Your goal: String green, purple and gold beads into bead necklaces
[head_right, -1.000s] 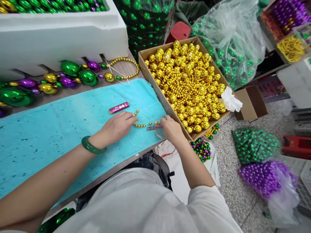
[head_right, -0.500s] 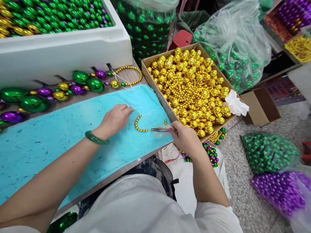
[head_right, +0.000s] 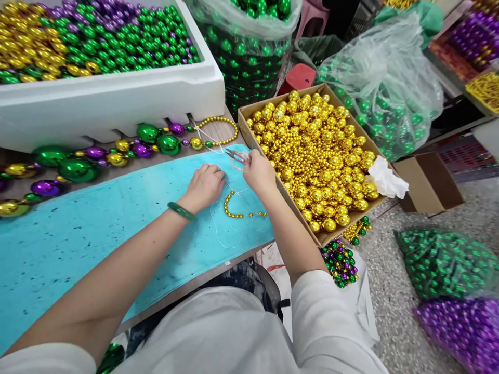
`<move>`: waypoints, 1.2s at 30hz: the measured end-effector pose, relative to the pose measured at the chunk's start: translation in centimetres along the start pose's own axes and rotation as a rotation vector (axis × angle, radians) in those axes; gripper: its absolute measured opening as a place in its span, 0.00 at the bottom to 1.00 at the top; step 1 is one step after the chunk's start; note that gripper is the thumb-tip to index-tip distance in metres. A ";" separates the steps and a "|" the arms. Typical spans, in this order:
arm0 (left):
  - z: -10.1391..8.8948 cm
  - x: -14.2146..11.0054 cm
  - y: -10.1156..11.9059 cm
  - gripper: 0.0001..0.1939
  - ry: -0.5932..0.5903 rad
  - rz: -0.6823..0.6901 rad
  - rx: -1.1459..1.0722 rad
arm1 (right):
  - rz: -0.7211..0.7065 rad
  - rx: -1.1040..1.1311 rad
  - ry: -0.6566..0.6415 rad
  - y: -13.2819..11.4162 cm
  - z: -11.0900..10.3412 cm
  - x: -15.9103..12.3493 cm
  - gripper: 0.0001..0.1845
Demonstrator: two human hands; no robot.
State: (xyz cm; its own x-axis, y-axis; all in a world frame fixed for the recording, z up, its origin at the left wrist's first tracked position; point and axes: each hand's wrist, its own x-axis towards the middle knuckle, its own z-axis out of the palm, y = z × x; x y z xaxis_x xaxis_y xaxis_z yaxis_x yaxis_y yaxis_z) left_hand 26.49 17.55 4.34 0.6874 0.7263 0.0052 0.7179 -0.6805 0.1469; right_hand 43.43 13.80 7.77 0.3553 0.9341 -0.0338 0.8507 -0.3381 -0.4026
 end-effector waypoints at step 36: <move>0.6 -1.4 -1.8 0.16 0.169 0.413 0.063 | 0.260 1.083 -0.226 1.9 2.8 -1.8 0.07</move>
State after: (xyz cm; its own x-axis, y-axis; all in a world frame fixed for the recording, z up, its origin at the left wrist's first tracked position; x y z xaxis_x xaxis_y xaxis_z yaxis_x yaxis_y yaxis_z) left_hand 24.32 17.65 3.43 0.8938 0.3948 0.2129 0.3962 -0.9174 0.0379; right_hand 43.35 11.82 4.45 0.3008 0.8866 -0.3514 -0.0603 -0.3501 -0.9348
